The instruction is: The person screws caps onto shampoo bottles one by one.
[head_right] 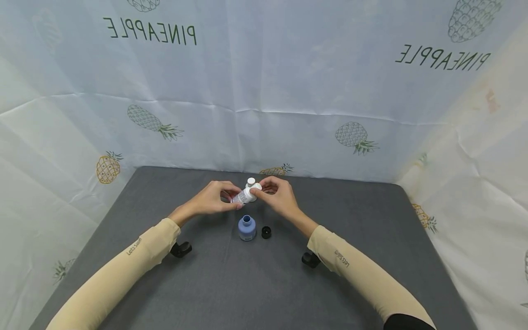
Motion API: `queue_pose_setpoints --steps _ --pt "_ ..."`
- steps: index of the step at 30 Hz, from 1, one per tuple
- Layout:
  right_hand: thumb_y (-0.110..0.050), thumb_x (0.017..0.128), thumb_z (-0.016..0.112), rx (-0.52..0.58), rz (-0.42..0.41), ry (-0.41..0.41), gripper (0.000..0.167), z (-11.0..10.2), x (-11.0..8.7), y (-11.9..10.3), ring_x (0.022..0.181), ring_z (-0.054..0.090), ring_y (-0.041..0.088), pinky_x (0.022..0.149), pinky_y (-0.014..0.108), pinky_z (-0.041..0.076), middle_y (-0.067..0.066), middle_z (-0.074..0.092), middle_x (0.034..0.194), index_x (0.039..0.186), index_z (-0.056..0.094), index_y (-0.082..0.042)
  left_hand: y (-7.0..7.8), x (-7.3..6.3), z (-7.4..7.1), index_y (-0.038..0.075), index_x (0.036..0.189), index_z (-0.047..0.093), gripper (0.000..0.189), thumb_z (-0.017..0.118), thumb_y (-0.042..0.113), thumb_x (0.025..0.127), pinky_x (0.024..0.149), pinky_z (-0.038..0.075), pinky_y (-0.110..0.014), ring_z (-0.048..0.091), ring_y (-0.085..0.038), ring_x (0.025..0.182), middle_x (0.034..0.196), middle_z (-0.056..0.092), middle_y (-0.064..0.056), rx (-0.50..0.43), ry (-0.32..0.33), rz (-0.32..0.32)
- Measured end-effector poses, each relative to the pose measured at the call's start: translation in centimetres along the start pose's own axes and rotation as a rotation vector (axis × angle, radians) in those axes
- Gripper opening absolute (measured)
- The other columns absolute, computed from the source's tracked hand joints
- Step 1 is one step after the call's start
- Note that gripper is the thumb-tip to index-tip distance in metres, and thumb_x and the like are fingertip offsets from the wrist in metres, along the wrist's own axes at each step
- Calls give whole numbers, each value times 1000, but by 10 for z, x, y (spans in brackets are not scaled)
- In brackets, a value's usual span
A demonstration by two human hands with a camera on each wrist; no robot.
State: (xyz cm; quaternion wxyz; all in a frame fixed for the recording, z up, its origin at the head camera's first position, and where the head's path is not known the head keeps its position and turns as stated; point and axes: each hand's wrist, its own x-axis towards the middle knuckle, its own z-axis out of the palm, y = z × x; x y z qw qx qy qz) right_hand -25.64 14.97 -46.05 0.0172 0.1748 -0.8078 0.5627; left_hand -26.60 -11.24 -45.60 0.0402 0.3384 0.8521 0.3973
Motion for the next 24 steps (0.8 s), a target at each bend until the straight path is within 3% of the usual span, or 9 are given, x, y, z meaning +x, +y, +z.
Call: queue_pose_setpoints --steps 7,14,19,24 --pt "-16 97 84 -4 14 4 25 -1 -1 1 94 75 15 85 19 63 21 77 112 114 74 -1 1 0 1 -2 124 78 37 85 18 94 90 69 -43 76 -19 93 111 78 -15 -16 -4 -13" --pt "-16 99 82 12 12 -38 28 -2 -2 0 107 77 25 96 29 65 20 76 121 122 73 -2 0 -1 2 -2 124 78 38 85 19 93 89 69 -41 76 -19 93 109 78 -14 -8 -1 -18" --pt "-9 101 77 107 -28 -115 35 -7 -2 1 124 74 28 106 29 62 23 71 137 134 71 0 -2 -1 2 -1 124 78 37 85 19 94 90 69 -40 75 -16 94 109 78 -13 -5 -5 -20" --pt "6 100 70 223 -80 -184 41 -13 1 2 131 71 17 111 24 58 30 65 147 141 65 6 -3 -2 2 0 125 78 37 85 19 93 90 69 -40 75 -17 94 111 78 -13 -8 -8 -32"
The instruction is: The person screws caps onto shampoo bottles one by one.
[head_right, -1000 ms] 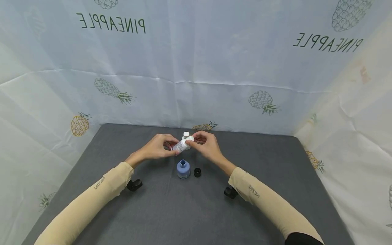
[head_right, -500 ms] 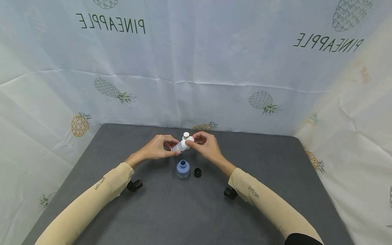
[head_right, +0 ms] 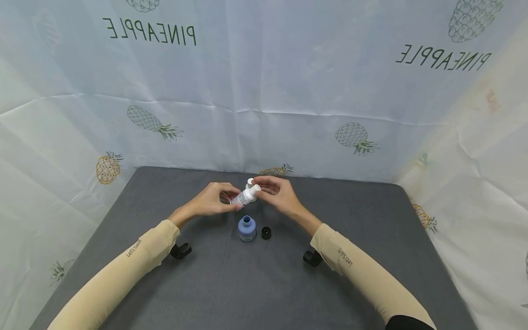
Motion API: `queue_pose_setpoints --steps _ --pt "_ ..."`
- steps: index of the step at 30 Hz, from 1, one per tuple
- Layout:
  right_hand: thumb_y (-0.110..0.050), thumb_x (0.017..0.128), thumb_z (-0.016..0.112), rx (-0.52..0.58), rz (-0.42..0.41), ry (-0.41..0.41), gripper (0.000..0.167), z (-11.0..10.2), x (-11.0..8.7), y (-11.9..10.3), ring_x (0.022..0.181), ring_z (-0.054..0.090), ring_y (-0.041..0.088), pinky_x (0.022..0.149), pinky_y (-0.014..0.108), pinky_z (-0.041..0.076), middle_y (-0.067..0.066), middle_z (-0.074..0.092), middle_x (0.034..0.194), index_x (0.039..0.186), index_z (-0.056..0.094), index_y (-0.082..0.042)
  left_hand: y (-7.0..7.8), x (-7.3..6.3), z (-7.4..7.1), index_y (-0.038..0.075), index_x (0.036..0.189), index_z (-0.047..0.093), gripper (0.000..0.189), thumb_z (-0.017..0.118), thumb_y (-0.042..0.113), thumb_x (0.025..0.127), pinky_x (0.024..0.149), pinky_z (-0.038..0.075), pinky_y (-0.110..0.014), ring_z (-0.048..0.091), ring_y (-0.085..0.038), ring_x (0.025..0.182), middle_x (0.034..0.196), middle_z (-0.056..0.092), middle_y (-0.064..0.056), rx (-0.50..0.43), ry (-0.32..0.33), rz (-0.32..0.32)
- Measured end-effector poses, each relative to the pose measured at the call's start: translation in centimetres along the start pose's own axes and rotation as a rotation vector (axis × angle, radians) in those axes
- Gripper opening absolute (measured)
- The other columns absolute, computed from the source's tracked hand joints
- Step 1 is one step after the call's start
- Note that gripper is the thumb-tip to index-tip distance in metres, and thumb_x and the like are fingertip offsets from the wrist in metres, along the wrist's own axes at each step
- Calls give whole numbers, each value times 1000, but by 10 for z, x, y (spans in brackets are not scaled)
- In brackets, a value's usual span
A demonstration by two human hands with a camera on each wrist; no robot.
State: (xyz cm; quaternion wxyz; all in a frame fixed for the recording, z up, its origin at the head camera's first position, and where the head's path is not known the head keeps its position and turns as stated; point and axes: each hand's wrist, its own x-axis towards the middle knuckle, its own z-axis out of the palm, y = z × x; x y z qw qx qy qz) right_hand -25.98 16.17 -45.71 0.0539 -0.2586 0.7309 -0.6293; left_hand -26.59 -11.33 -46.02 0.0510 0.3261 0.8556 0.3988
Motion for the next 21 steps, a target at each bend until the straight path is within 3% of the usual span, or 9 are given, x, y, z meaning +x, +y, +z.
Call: queue_pose_setpoints --steps 4,7,15,21 --pt "15 98 63 55 -31 -37 47 -2 1 0 133 69 10 112 22 57 36 60 151 144 61 11 0 -1 1 1 125 78 38 86 19 93 89 68 -35 75 -17 94 112 79 -12 6 -1 -8" --pt "15 98 66 55 -49 -57 46 -2 2 2 133 69 8 112 23 57 35 61 150 144 62 11 0 -1 1 1 125 78 38 86 20 93 89 68 -33 75 -16 95 112 79 -12 10 -2 -2" --pt "3 99 74 -40 -64 -41 34 -1 1 2 121 73 9 105 27 62 29 70 137 132 71 5 1 0 0 2 125 78 37 85 20 94 90 68 -35 75 -16 93 114 78 -12 11 -8 1" --pt "-3 100 76 -108 -20 5 30 1 2 -1 116 76 18 101 26 64 25 73 134 129 73 1 5 0 -2 0 126 78 37 85 19 94 92 69 -46 75 -19 93 112 78 -14 3 -3 11"
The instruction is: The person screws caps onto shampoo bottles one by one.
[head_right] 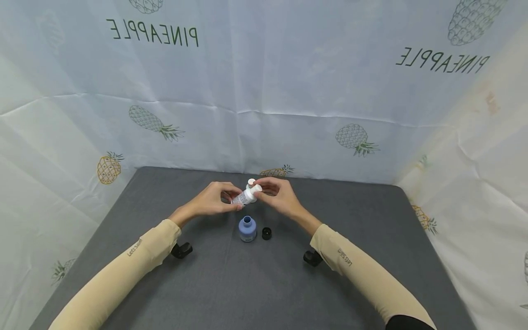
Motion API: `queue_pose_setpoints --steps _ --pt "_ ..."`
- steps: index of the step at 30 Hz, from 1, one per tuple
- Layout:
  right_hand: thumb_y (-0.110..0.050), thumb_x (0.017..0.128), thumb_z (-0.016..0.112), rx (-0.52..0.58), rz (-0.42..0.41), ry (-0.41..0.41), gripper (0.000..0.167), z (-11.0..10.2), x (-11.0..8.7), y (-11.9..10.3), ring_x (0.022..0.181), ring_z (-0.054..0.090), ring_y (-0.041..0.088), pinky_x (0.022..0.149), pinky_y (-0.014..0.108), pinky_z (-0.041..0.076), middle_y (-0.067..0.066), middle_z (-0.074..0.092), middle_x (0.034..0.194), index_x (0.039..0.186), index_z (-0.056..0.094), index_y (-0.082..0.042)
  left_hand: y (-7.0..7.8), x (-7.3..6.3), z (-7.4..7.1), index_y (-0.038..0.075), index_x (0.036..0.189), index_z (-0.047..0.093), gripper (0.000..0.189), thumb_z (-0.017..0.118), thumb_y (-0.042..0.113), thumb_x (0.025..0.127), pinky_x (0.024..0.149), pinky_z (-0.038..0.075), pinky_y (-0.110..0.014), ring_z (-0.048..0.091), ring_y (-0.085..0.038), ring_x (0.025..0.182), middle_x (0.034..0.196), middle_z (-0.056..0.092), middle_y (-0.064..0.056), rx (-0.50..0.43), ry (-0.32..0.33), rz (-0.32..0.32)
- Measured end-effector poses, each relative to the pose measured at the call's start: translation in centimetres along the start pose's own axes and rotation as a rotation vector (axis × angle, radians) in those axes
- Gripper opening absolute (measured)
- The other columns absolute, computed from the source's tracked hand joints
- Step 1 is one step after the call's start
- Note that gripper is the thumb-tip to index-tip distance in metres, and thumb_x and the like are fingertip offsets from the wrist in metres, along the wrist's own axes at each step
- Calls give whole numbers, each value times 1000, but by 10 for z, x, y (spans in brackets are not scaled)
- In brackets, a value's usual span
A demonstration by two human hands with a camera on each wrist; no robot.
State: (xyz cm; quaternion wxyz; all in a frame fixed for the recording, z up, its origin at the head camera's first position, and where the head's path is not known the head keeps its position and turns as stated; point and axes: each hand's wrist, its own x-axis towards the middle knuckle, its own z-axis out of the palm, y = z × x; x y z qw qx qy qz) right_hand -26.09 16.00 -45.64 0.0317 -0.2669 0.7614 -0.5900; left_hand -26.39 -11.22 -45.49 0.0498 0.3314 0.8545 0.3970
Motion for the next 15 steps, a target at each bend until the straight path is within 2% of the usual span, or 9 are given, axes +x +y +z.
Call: queue_pose_setpoints --steps 3,10,15 --pt "-7 100 78 -28 23 29 28 1 -1 -1 113 77 17 98 25 65 23 75 131 127 74 -1 1 1 0 0 126 78 38 85 18 94 93 68 -48 75 -20 93 110 77 -14 -4 2 2" --pt "-10 99 79 -74 64 81 25 3 -1 1 102 75 6 92 22 65 21 76 122 122 74 -1 2 3 0 0 126 78 37 85 19 94 91 69 -41 75 -19 93 110 77 -13 7 0 9" --pt "-12 99 79 -91 71 105 22 4 -2 2 97 75 8 88 22 65 20 77 115 118 74 -1 3 3 1 -1 125 78 37 84 19 94 90 69 -41 76 -21 93 111 77 -14 6 2 19"
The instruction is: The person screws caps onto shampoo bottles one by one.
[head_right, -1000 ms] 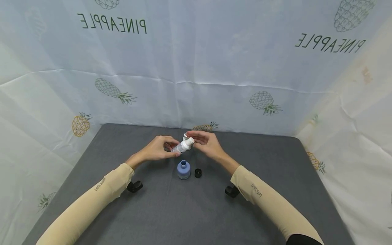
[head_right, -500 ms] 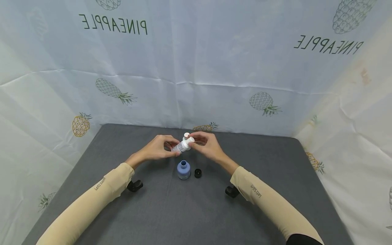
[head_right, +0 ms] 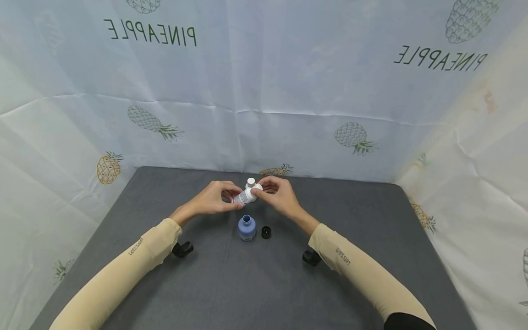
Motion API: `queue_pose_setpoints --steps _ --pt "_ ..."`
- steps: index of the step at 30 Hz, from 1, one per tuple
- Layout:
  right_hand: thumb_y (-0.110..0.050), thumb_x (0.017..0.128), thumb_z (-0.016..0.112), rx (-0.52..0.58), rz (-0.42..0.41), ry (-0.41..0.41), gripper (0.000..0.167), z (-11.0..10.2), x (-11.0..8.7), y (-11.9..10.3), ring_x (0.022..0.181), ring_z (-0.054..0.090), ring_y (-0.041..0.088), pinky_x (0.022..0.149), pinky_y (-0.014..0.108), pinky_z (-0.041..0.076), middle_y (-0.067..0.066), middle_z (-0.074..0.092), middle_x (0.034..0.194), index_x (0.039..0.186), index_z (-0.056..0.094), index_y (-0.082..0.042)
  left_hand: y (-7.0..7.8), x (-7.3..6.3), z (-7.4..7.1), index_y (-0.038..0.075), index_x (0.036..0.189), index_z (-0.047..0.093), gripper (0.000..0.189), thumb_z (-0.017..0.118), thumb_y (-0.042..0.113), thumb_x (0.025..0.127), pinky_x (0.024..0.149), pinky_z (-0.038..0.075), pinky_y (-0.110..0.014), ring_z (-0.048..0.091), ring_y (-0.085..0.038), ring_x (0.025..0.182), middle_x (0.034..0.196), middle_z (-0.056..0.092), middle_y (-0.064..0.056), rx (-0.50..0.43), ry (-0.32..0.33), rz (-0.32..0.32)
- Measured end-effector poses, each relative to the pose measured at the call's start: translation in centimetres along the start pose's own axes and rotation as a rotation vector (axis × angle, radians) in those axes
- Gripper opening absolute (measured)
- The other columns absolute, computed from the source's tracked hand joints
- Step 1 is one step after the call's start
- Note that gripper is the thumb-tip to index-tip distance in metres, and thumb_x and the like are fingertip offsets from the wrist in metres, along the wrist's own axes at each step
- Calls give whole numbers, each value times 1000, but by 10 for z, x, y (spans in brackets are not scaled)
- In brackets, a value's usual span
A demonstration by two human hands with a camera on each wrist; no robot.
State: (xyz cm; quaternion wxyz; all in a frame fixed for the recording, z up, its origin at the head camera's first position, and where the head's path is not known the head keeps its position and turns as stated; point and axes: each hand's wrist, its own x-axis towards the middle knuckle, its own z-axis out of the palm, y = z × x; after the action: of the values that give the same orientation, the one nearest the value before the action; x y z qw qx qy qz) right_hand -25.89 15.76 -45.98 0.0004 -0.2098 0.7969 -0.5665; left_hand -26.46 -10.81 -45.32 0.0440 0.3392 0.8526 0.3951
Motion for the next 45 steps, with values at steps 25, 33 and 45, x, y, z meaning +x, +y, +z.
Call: queue_pose_setpoints --steps 25,33,45 --pt "-25 98 83 -95 70 74 24 8 0 -6 91 76 14 81 24 63 15 77 109 109 74 -6 0 -1 -1 2 125 79 37 86 20 93 90 68 -34 77 -21 94 110 77 -12 11 -4 -28" --pt "-27 99 81 -68 71 50 27 5 0 -6 106 78 23 90 30 66 13 78 119 118 76 -8 -1 -1 -2 1 125 78 37 85 20 94 91 69 -37 78 -23 96 111 78 -14 4 -3 -29" --pt "10 101 63 208 -66 -146 41 -8 0 -4 136 69 29 108 23 60 31 64 148 141 65 8 -1 -4 -2 1 125 78 38 85 21 94 93 69 -43 77 -21 95 113 78 -14 -16 -3 -48"
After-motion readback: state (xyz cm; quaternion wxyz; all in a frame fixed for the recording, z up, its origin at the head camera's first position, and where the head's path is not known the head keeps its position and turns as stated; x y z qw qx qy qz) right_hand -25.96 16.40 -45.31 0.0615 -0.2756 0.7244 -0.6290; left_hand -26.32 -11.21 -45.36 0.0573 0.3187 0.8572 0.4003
